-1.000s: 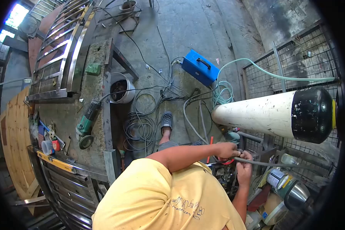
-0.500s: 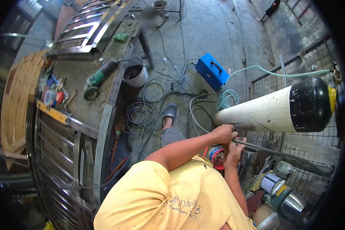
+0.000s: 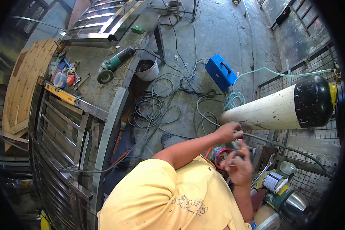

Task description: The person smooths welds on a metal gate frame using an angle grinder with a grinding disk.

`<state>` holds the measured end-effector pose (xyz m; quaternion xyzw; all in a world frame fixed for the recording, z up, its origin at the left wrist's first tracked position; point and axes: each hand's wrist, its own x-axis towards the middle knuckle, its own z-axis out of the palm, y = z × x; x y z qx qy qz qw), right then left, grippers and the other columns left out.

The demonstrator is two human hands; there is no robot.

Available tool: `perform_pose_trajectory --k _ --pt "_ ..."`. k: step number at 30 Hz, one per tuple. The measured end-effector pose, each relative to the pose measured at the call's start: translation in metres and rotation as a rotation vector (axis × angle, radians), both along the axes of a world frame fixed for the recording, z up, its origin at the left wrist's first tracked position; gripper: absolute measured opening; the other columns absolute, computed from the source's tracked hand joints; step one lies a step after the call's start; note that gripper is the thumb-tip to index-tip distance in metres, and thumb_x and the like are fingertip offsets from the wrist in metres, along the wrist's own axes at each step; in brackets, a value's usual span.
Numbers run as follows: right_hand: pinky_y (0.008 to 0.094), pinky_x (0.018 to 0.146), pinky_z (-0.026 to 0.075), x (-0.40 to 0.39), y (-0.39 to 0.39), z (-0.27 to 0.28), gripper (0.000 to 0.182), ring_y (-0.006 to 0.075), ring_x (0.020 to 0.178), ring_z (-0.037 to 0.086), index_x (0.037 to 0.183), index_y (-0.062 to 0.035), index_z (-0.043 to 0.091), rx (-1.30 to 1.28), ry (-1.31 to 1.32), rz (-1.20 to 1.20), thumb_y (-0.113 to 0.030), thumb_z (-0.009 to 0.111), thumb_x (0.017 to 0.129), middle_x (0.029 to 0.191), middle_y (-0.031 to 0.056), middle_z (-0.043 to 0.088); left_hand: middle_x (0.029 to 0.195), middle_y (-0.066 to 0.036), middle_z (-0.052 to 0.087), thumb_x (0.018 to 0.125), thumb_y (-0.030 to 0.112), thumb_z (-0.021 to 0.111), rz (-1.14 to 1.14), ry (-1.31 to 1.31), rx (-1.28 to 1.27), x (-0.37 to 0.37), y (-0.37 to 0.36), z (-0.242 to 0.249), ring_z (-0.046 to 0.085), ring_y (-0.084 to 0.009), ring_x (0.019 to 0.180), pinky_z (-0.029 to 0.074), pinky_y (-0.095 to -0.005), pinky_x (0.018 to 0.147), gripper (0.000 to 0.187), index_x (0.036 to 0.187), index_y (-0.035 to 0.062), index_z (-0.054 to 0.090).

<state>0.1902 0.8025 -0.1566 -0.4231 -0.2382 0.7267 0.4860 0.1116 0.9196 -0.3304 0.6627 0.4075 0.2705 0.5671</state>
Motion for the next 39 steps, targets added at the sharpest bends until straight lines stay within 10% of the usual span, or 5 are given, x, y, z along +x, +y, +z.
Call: perform_pose_trajectory --k 5,13,20,25,39 --pt "0.0242 0.045 0.034 0.022 0.034 0.140 0.056 0.0077 0.056 0.040 0.150 -0.0085 0.034 0.677 -0.216 -0.168 -0.030 0.057 0.103 0.081 0.0026 0.050 0.104 -0.018 0.069 0.103 0.054 0.046 -0.650 -0.004 -0.440 -0.053 -0.057 0.020 0.065 -0.0295 0.098 0.048 -0.0399 0.090 0.059 0.112 0.0000 0.068" --pt "0.0357 0.060 0.045 0.213 0.017 0.374 0.036 0.0152 0.059 0.044 0.094 -0.0085 0.057 1.144 -1.071 -1.066 -0.041 0.046 0.106 0.073 0.0055 0.051 0.094 -0.020 0.071 0.088 0.056 0.064 -0.214 0.412 -0.128 -0.242 -0.112 -0.039 0.067 -0.0404 0.091 0.051 -0.0461 0.078 0.050 0.102 0.0079 0.073" --pt "0.0233 0.048 0.031 0.162 0.011 0.290 0.033 0.0056 0.059 0.038 0.117 -0.0059 0.056 1.006 -1.108 -0.848 -0.036 0.047 0.106 0.076 -0.0009 0.049 0.097 -0.024 0.070 0.095 0.052 0.056 0.256 0.560 -0.487 -0.275 -0.119 -0.082 0.067 -0.0421 0.091 0.052 -0.0479 0.080 0.051 0.104 0.0045 0.073" --pt "0.0309 0.074 0.056 -0.031 0.014 0.149 0.059 0.0146 0.078 0.061 0.154 -0.0056 0.032 0.512 -0.938 -0.112 -0.015 0.055 0.100 0.090 0.0059 0.065 0.096 -0.020 0.070 0.098 0.043 0.055 0.040 0.273 -0.225 -0.207 -0.090 0.102 0.067 -0.0407 0.090 0.050 -0.0511 0.076 0.039 0.111 0.0077 0.067" --pt "0.0291 0.082 0.048 -0.046 -0.037 0.120 0.056 0.0143 0.087 0.056 0.140 -0.0036 0.049 0.638 -1.447 0.165 -0.009 0.059 0.085 0.113 0.0053 0.057 0.072 -0.017 0.063 0.084 0.033 0.071 -0.135 0.022 0.321 -0.221 -0.091 0.144 0.063 -0.0404 0.071 0.048 -0.0490 0.062 0.026 0.088 0.0082 0.065"
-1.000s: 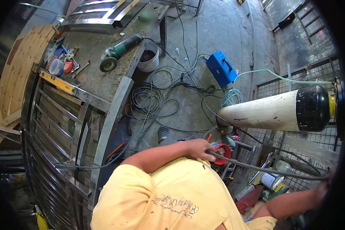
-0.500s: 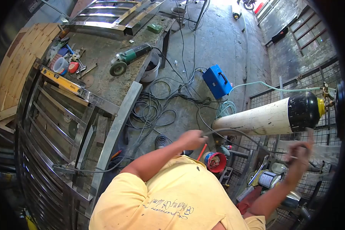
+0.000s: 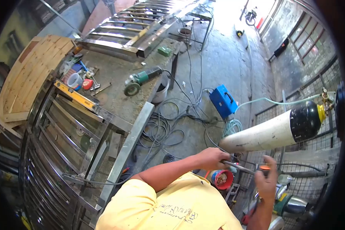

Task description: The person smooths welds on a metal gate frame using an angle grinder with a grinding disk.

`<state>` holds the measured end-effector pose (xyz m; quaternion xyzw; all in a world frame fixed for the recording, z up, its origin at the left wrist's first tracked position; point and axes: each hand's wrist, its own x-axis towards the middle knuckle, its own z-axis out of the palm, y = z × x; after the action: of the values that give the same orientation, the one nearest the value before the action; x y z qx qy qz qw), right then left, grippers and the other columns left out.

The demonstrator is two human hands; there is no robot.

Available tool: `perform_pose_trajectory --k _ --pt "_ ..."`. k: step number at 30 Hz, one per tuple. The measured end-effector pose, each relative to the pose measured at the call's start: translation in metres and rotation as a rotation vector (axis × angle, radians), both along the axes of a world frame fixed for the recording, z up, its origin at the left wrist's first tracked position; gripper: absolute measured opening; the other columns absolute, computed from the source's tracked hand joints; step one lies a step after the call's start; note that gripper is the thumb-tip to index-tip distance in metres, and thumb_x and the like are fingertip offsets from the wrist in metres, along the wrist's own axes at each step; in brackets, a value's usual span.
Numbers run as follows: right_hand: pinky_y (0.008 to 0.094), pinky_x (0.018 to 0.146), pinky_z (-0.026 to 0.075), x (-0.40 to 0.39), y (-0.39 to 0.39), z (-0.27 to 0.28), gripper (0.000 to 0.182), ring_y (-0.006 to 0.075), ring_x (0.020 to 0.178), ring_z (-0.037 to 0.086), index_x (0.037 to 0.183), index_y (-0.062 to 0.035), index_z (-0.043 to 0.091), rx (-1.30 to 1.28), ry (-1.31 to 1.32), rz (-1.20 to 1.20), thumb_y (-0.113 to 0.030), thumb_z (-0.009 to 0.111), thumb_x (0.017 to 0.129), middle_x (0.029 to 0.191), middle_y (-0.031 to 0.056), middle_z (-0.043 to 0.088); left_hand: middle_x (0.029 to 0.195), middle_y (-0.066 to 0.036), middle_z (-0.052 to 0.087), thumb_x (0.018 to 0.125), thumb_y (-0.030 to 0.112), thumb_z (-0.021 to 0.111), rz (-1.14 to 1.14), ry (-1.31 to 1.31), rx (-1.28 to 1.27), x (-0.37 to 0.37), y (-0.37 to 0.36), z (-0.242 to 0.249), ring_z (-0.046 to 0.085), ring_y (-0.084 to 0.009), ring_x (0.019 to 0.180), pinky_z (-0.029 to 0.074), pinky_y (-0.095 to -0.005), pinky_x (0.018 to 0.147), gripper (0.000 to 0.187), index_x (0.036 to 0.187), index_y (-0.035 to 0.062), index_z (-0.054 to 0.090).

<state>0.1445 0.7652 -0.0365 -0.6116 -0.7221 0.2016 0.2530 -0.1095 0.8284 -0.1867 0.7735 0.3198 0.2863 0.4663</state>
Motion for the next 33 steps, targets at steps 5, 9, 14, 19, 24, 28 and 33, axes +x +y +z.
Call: perform_pose_trajectory --k 5,9,14,19,24,28,33 --pt "0.0369 0.087 0.051 0.235 -0.053 0.119 0.053 0.0259 0.096 0.062 0.141 -0.0028 0.054 0.626 -0.250 -0.587 -0.028 0.061 0.095 0.123 0.0146 0.063 0.101 -0.020 0.070 0.093 0.040 0.061 0.173 0.437 -0.217 -0.055 -0.028 -0.159 0.065 -0.0418 0.094 0.053 -0.0514 0.080 0.032 0.102 0.0104 0.069" --pt "0.0433 0.094 0.049 0.158 -0.060 0.178 0.055 0.0352 0.106 0.063 0.135 0.0002 0.058 0.807 -0.148 -1.035 -0.041 0.061 0.098 0.120 0.0203 0.066 0.106 -0.018 0.072 0.096 0.053 0.055 0.185 0.711 -0.499 -0.108 -0.068 -0.275 0.068 -0.0418 0.096 0.054 -0.0514 0.082 0.049 0.107 0.0096 0.074" --pt "0.0419 0.088 0.045 0.142 -0.021 0.070 0.052 0.0307 0.099 0.057 0.128 -0.0031 0.056 0.644 -0.535 -0.536 -0.037 0.066 0.090 0.109 0.0157 0.061 0.093 -0.026 0.070 0.096 0.063 0.051 0.323 0.574 -0.629 -0.056 -0.025 -0.157 0.068 -0.0380 0.085 0.052 -0.0492 0.075 0.070 0.093 -0.0035 0.073" --pt "0.0369 0.101 0.041 -0.004 0.033 -0.035 0.081 0.0233 0.116 0.052 0.148 -0.0090 0.040 -0.041 0.223 -0.326 -0.011 0.075 0.075 0.125 0.0127 0.054 0.094 -0.016 0.062 0.103 0.042 0.050 0.217 -0.123 -0.473 0.035 0.027 -0.004 0.058 -0.0230 0.089 0.048 -0.0394 0.080 0.048 0.118 -0.0026 0.058" --pt "0.0349 0.092 0.049 -0.029 0.055 -0.080 0.065 0.0197 0.111 0.059 0.145 -0.0056 0.042 -0.204 1.287 0.061 -0.017 0.073 0.089 0.120 0.0084 0.060 0.097 -0.016 0.063 0.104 0.028 0.048 0.067 -0.498 -0.502 0.057 0.021 0.104 0.058 -0.0211 0.093 0.048 -0.0360 0.084 0.035 0.122 -0.0013 0.057" --pt "0.0376 0.096 0.049 -0.015 0.049 -0.116 0.066 0.0199 0.118 0.057 0.146 -0.0095 0.043 0.037 0.682 0.205 -0.031 0.073 0.091 0.131 0.0054 0.057 0.105 -0.017 0.067 0.104 0.023 0.049 0.187 -0.393 -0.217 0.056 0.030 0.134 0.061 -0.0209 0.096 0.049 -0.0368 0.087 0.033 0.123 -0.0025 0.059" --pt "0.0523 0.107 0.043 -0.045 0.031 -0.123 0.060 0.0268 0.138 0.046 0.151 -0.0183 0.041 -0.314 1.724 0.386 -0.046 0.057 0.100 0.152 0.0039 0.047 0.101 -0.025 0.069 0.098 0.023 0.057 0.148 -0.269 -0.105 0.056 0.044 0.163 0.069 -0.0341 0.096 0.052 -0.0384 0.086 0.035 0.120 -0.0040 0.063"
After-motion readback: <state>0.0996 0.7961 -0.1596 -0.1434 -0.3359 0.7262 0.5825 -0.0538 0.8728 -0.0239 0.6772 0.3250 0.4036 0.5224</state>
